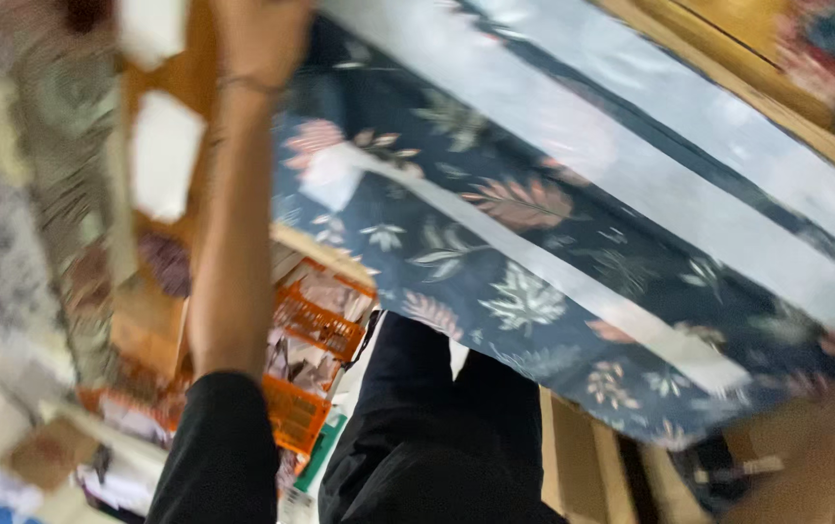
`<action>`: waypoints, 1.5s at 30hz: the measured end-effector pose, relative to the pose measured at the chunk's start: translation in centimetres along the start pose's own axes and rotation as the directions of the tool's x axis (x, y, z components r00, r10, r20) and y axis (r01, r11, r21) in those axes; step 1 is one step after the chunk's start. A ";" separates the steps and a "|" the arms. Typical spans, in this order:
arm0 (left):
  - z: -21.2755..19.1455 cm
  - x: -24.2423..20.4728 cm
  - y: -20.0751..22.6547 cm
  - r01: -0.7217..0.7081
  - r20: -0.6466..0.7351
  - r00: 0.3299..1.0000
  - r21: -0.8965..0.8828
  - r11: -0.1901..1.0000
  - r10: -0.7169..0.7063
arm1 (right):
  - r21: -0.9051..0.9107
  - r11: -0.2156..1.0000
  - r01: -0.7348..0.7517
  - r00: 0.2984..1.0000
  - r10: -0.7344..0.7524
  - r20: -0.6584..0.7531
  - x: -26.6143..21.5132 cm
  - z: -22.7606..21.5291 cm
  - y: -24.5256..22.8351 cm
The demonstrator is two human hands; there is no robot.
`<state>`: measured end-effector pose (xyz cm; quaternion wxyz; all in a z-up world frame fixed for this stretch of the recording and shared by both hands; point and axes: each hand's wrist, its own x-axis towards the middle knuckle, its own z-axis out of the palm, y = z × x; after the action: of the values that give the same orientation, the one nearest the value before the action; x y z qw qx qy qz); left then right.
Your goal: The person places white tissue paper onto a patterned fabric laid on a wooden table, folds the fabric around the tissue, and secures it with a ribbon. The person then handles a small patterned fabric piece.
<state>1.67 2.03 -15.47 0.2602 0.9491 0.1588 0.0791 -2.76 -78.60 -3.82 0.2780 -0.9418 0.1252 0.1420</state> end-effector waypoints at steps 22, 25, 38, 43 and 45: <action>-3.9 0.5 4.1 0.215 0.162 0.973 -0.362 0.907 -0.166 | 0.412 0.911 0.020 0.865 0.191 -0.465 0.0 5.7 -2.4; -3.9 1.2 4.8 0.315 0.130 0.948 -0.255 0.914 -0.291 | 0.373 0.927 0.044 0.846 0.163 -0.507 0.1 6.3 -1.7; -4.4 2.1 5.9 0.265 0.163 0.964 -0.488 0.832 -0.212 | 0.188 0.971 0.151 0.850 -0.030 -0.526 0.8 7.6 2.4; -3.8 0.9 9.3 0.052 -0.067 0.994 -0.396 0.917 -0.085 | -0.292 0.945 0.147 0.806 -0.286 -0.519 -0.8 5.7 -3.4; -4.1 -1.0 11.8 -0.212 -0.248 0.951 -0.080 0.974 0.186 | -0.411 0.860 0.302 0.814 -0.457 -0.359 -2.7 5.6 -8.0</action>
<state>2.87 -5.97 -5.98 0.2799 0.9287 0.0880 0.2270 -3.84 -68.50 -3.49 0.1007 -0.9874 -0.0341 -0.1171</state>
